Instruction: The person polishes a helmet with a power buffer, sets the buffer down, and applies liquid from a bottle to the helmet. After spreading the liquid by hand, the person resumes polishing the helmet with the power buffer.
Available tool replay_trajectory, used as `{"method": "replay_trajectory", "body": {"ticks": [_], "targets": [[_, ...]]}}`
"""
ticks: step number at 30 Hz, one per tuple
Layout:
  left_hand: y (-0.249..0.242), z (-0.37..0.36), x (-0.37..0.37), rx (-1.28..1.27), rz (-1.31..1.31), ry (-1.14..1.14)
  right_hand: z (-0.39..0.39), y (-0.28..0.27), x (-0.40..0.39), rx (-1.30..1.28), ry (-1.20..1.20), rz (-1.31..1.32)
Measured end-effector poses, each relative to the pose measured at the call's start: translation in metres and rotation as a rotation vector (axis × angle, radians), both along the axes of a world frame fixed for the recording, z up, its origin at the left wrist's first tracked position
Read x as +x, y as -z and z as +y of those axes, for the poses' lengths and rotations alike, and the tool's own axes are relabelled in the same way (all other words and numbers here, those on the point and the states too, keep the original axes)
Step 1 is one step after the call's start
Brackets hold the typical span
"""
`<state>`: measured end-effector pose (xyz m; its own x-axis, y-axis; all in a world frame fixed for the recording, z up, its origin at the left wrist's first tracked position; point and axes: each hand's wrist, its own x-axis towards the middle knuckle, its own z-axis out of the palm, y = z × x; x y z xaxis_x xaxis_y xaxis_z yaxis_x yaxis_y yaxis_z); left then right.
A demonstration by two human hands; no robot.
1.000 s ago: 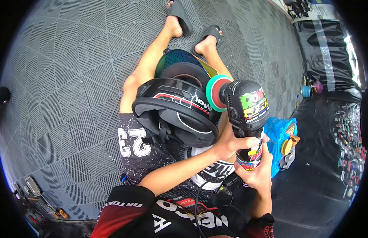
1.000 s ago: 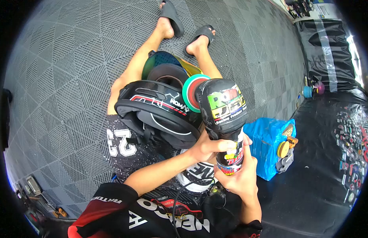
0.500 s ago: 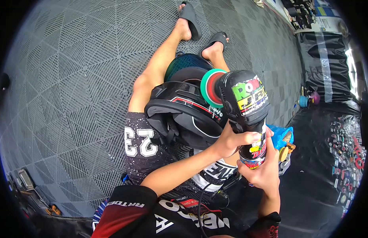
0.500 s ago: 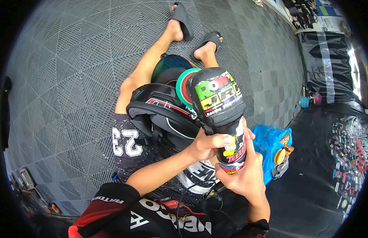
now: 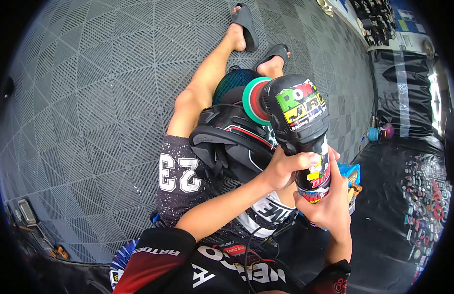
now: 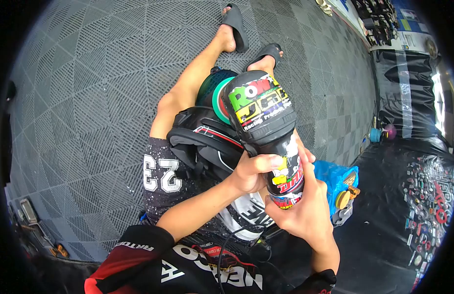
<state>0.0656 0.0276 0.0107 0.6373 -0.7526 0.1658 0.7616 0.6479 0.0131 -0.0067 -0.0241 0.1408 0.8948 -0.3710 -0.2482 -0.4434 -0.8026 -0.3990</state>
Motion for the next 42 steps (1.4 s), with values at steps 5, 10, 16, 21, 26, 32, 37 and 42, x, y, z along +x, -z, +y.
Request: {"method": "replay_trajectory", "body": {"ticks": [5, 10, 16, 21, 26, 32, 37, 42], "targets": [[0.001, -0.002, -0.004, -0.002, -0.014, 0.017, -0.002, 0.001, -0.005, 0.01, 0.021, 0.011], [0.003, -0.008, -0.012, 0.015, -0.114, 0.023, 0.003, -0.006, -0.014, 0.085, 0.18, 0.062], [0.004, -0.015, -0.021, -0.001, -0.136, 0.06, -0.009, 0.005, -0.035, 0.088, 0.099, -0.049], [-0.002, -0.016, -0.034, 0.032, -0.02, 0.09, -0.014, 0.008, -0.049, 0.093, 0.12, -0.061], [-0.004, -0.011, -0.055, 0.129, -0.023, 0.045, -0.019, 0.003, -0.07, 0.122, 0.142, 0.0], [0.002, -0.025, -0.068, 0.118, -0.134, 0.114, -0.036, 0.008, -0.086, 0.184, 0.164, -0.03], [0.001, -0.025, -0.079, 0.16, -0.192, 0.074, -0.039, 0.012, -0.098, 0.108, 0.068, -0.083], [0.008, -0.037, -0.08, 0.169, -0.166, 0.213, -0.048, 0.024, -0.109, 0.274, 0.257, -0.065]]}}
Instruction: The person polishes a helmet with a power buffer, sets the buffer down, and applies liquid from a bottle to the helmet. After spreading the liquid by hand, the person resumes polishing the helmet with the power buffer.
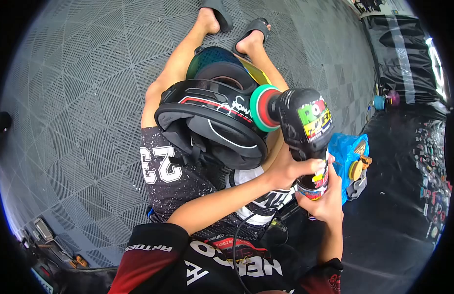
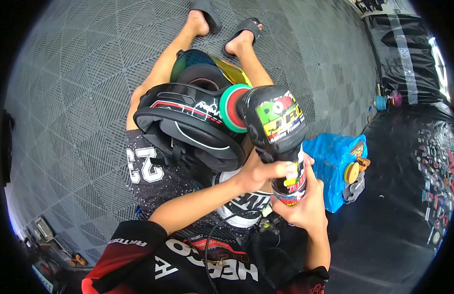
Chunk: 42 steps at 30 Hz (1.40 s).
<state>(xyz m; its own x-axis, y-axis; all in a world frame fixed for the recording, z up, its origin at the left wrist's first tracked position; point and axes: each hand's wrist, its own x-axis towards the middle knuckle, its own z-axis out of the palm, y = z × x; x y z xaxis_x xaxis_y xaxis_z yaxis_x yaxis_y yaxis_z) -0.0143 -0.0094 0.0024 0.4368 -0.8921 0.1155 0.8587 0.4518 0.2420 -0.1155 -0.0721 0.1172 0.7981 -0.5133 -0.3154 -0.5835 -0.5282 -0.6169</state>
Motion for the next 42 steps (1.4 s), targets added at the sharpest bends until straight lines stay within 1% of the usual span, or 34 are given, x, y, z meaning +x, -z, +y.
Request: {"method": "replay_trajectory", "body": {"ticks": [1, 3, 4, 5, 7, 9, 10, 11, 13, 14, 17, 19, 20, 23, 24, 25, 27, 28, 29, 32, 33, 35, 37, 39, 40, 42], "targets": [[0.001, -0.004, -0.001, -0.003, 0.052, 0.029, -0.002, 0.003, -0.005, -0.003, 0.004, -0.006], [0.003, -0.004, -0.006, 0.006, -0.053, -0.018, -0.007, 0.009, -0.015, 0.006, -0.019, -0.044], [0.003, -0.004, -0.011, 0.006, -0.067, -0.034, -0.01, 0.011, -0.02, -0.019, -0.056, -0.079], [0.003, -0.004, -0.014, -0.008, -0.089, -0.067, -0.016, 0.012, -0.021, 0.01, -0.107, -0.067], [0.004, -0.007, -0.017, 0.024, -0.085, -0.023, -0.013, 0.012, -0.021, 0.009, -0.008, -0.033], [0.009, -0.014, -0.015, 0.048, -0.034, 0.081, -0.013, 0.018, -0.025, 0.047, 0.055, -0.045], [0.015, -0.018, -0.019, 0.027, -0.007, 0.138, -0.013, 0.02, -0.029, 0.057, 0.064, -0.035], [0.015, -0.018, -0.023, 0.028, -0.011, 0.144, -0.016, 0.025, -0.037, 0.058, 0.07, -0.039], [0.016, -0.014, -0.034, 0.063, -0.148, 0.003, -0.024, 0.035, -0.053, 0.014, -0.03, -0.137], [0.019, -0.015, -0.041, 0.03, -0.15, -0.005, -0.029, 0.036, -0.057, 0.037, -0.059, -0.108], [0.021, -0.019, -0.052, 0.084, -0.145, 0.018, -0.031, 0.042, -0.064, 0.118, 0.021, -0.111], [0.023, -0.024, -0.052, 0.105, -0.14, 0.033, -0.034, 0.05, -0.07, 0.11, 0.042, -0.119], [0.026, -0.027, -0.049, 0.111, -0.177, 0.044, -0.036, 0.053, -0.072, 0.099, 0.057, -0.126], [0.029, -0.035, -0.036, 0.088, -0.094, 0.115, -0.036, 0.057, -0.062, 0.13, 0.12, -0.129], [0.031, -0.039, -0.029, 0.113, -0.154, 0.087, -0.037, 0.06, -0.058, 0.114, 0.142, -0.144], [0.03, -0.042, -0.024, 0.135, -0.153, 0.137, -0.039, 0.059, -0.053, 0.131, 0.161, -0.138], [0.032, -0.047, -0.024, 0.124, -0.111, 0.111, -0.042, 0.061, -0.049, 0.128, 0.15, -0.149], [0.032, -0.047, -0.025, 0.135, -0.077, 0.165, -0.042, 0.061, -0.048, 0.132, 0.157, -0.148], [0.032, -0.046, -0.026, 0.135, -0.078, 0.168, -0.041, 0.061, -0.049, 0.132, 0.16, -0.15], [0.029, -0.037, -0.024, 0.138, -0.233, 0.073, -0.035, 0.063, -0.056, 0.117, 0.15, -0.155], [0.026, -0.032, -0.028, 0.141, -0.161, 0.086, -0.033, 0.063, -0.062, 0.117, 0.137, -0.124], [0.021, -0.023, -0.033, 0.184, -0.212, 0.065, -0.026, 0.059, -0.064, 0.192, 0.161, -0.155], [0.026, -0.017, -0.044, 0.153, -0.235, 0.087, -0.022, 0.057, -0.072, 0.198, 0.115, -0.164], [0.024, -0.01, -0.053, 0.125, -0.23, 0.027, -0.019, 0.061, -0.084, 0.18, 0.09, -0.172], [0.024, -0.007, -0.052, 0.119, -0.248, 0.034, -0.018, 0.057, -0.081, 0.176, 0.046, -0.17], [0.021, -0.007, -0.046, 0.136, -0.25, 0.061, -0.014, 0.058, -0.077, 0.17, 0.082, -0.185]]}}
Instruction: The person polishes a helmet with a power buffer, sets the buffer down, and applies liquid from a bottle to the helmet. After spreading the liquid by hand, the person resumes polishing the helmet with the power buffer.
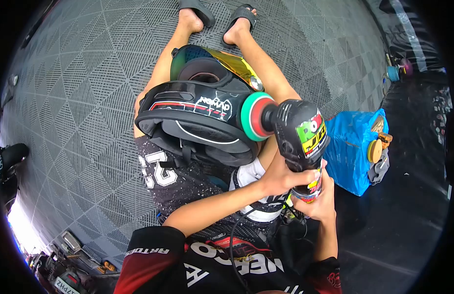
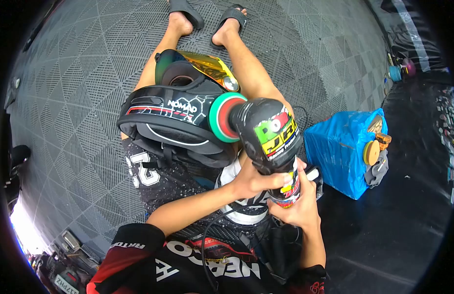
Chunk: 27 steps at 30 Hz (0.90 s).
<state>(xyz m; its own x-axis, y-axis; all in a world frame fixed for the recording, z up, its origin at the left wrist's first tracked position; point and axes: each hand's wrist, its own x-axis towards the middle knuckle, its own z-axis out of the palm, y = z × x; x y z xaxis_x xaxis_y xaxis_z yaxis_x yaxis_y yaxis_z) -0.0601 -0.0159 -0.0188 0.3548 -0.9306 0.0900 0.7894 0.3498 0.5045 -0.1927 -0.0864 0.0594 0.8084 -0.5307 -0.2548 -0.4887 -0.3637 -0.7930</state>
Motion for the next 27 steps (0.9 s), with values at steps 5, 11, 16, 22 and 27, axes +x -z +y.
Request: {"method": "replay_trajectory", "body": {"ticks": [5, 11, 16, 22, 27], "targets": [[0.0, -0.013, 0.016, 0.016, 0.089, 0.012, -0.004, -0.002, 0.02, -0.025, 0.057, 0.029], [-0.008, 0.0, 0.019, -0.049, 0.045, -0.073, -0.002, -0.014, 0.028, -0.048, -0.037, -0.014], [-0.014, -0.003, 0.026, -0.061, 0.101, -0.063, -0.006, -0.024, 0.035, -0.075, -0.063, 0.054], [-0.008, -0.002, 0.044, -0.092, 0.109, 0.04, 0.002, -0.031, 0.054, -0.07, -0.028, 0.111], [-0.005, 0.015, 0.044, -0.132, -0.083, -0.04, 0.01, -0.013, 0.025, 0.286, 0.1, 0.018]]}}
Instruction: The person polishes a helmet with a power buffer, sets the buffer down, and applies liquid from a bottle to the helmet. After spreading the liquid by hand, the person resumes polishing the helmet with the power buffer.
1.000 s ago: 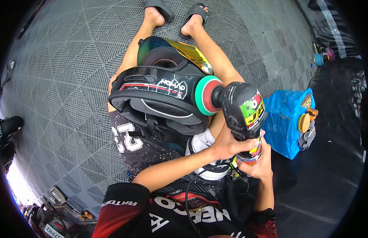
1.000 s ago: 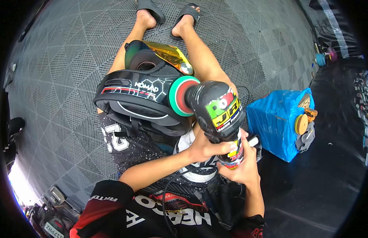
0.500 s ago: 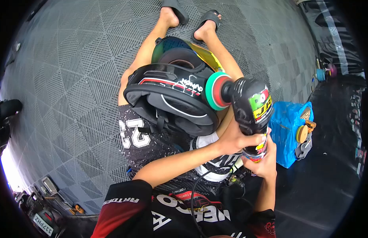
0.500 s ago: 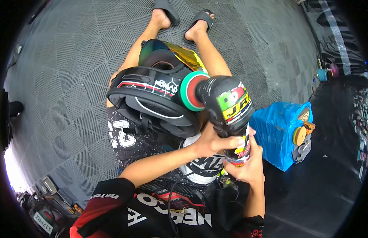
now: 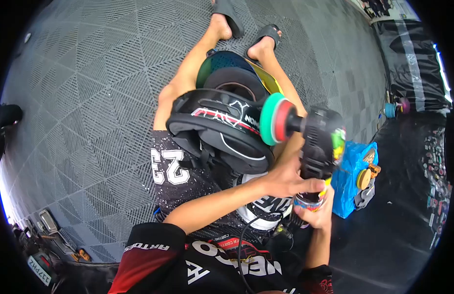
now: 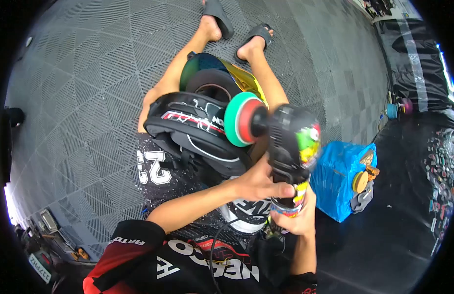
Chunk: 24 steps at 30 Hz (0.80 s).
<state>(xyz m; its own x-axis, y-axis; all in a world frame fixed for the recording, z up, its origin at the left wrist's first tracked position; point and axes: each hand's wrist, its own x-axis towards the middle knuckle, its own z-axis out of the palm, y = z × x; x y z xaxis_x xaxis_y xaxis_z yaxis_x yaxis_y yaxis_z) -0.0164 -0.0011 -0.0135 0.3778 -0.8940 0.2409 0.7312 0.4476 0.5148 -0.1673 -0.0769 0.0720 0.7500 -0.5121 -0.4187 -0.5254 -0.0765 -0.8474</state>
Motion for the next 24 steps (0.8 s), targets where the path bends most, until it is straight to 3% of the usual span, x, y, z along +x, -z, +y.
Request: {"method": "replay_trajectory", "body": {"ticks": [2, 3, 4, 5, 6, 7, 8, 10, 11, 12, 13, 16, 18, 20, 21, 24], "targets": [[-0.01, 0.001, 0.004, 0.092, -0.332, -0.098, 0.007, 0.02, -0.016, 0.068, 0.046, -0.197], [-0.023, 0.005, 0.015, 0.085, -0.424, -0.036, -0.012, 0.06, -0.07, 0.086, 0.092, -0.271], [-0.027, 0.007, 0.013, 0.094, -0.567, -0.134, 0.013, 0.059, -0.007, 0.275, 0.406, -0.66], [-0.036, 0.011, 0.015, 0.173, -0.734, -0.014, 0.039, 0.058, 0.058, 0.587, 0.647, -1.292], [-0.045, 0.017, 0.014, 0.251, -0.899, 0.117, 0.064, 0.057, 0.122, 0.682, 0.679, -1.783], [-0.051, 0.022, 0.005, 0.14, -0.886, -0.131, 0.066, 0.058, 0.121, 0.691, 0.68, -1.789], [-0.059, 0.028, 0.0, 0.018, -0.767, -0.177, 0.068, 0.06, 0.114, 0.701, 0.623, -1.864], [-0.064, 0.039, -0.005, 0.025, -0.658, -0.388, 0.06, 0.069, 0.091, 0.729, 0.477, -2.019], [-0.053, 0.051, -0.004, 0.109, -0.644, -0.327, 0.019, 0.064, 0.003, 0.484, 0.081, -1.231], [-0.033, 0.07, -0.004, 0.197, -0.621, -0.255, 0.006, 0.057, -0.025, 0.348, 0.149, -1.109], [-0.008, 0.093, -0.006, 0.362, -0.414, -0.27, 0.007, 0.046, -0.024, 0.538, 0.058, -1.037], [0.052, 0.13, 0.02, 0.698, 0.155, -0.465, 0.001, 0.048, -0.043, 0.429, 0.125, -1.079], [0.035, 0.122, 0.047, 0.66, 0.29, -0.624, 0.001, 0.048, -0.052, 0.422, 0.144, -1.067], [0.02, 0.111, 0.074, 0.357, 0.503, -0.521, 0.002, 0.052, -0.065, 0.358, 0.223, -1.036], [0.032, 0.097, 0.085, 0.29, 0.5, -0.515, 0.008, 0.052, -0.066, 0.359, 0.245, -1.037], [0.028, 0.074, 0.099, 0.443, 0.421, -0.523, 0.019, 0.06, -0.077, 0.338, 0.274, -1.061]]}}
